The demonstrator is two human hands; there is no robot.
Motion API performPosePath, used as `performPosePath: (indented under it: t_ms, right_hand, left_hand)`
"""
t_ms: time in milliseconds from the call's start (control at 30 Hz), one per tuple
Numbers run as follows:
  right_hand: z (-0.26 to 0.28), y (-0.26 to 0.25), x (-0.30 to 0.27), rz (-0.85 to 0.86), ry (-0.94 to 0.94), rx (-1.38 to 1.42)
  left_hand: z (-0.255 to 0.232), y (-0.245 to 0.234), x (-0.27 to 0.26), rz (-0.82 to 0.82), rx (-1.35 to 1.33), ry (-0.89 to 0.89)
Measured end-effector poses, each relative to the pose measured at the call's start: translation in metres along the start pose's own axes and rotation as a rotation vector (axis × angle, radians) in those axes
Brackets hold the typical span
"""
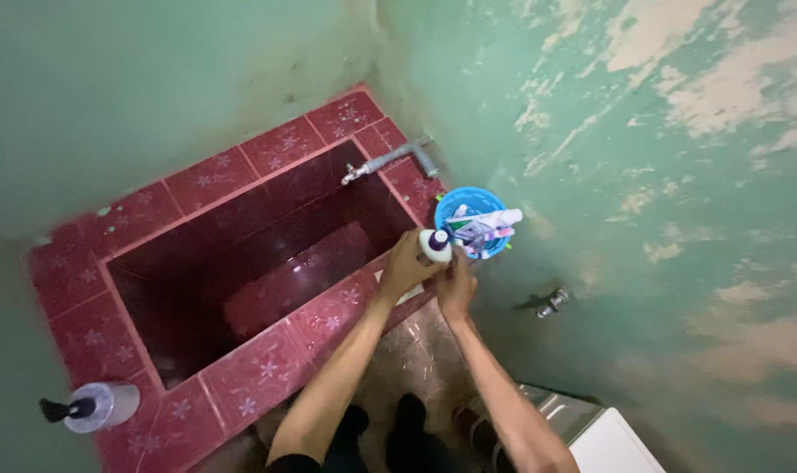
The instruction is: The person unpacks various toiletries from a blue bag and places them on the tiled sink counter. They remove bottles, tubes, and a small brush, arranging them in a row. Finally, they pour liquid from a pouch into a pump bottle and place it with the others.
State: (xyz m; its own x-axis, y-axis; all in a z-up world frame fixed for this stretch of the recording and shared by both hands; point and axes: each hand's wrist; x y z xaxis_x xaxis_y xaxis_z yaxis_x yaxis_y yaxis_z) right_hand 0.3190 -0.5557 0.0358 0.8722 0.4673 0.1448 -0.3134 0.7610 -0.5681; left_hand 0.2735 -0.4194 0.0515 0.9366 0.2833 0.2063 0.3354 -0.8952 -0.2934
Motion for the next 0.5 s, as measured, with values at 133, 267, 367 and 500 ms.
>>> performPosePath:
  t_ms: [133,267,367,500]
  right_hand:
    - [-0.025,0.007,0.000,0.068,-0.035,0.226]
    - [-0.045,0.018,-0.002,0.092,-0.114,0.346]
    - [-0.041,0.016,-0.001,0.084,-0.004,0.202]
    - [-0.030,0.009,0.003,0.114,0.039,0.123]
  left_hand:
    - [0.014,0.014,0.003,0.022,-0.091,-0.039]
    - [0.027,0.023,0.002,0.045,-0.174,-0.105]
    - [0.042,0.026,0.003,0.035,-0.094,-0.067]
    - [0.051,0.029,0.004,0.032,-0.328,-0.120]
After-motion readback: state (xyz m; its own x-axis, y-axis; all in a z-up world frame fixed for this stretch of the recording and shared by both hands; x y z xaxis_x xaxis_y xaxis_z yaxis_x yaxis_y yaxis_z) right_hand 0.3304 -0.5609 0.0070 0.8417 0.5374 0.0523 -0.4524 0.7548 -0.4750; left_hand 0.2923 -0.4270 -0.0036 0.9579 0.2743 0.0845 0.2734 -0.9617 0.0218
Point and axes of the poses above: each hand's wrist, its own x-axis towards the middle knuckle, its own y-axis out of the palm, z = x × y, and after that the axes turned 12 degrees about z, right-handed
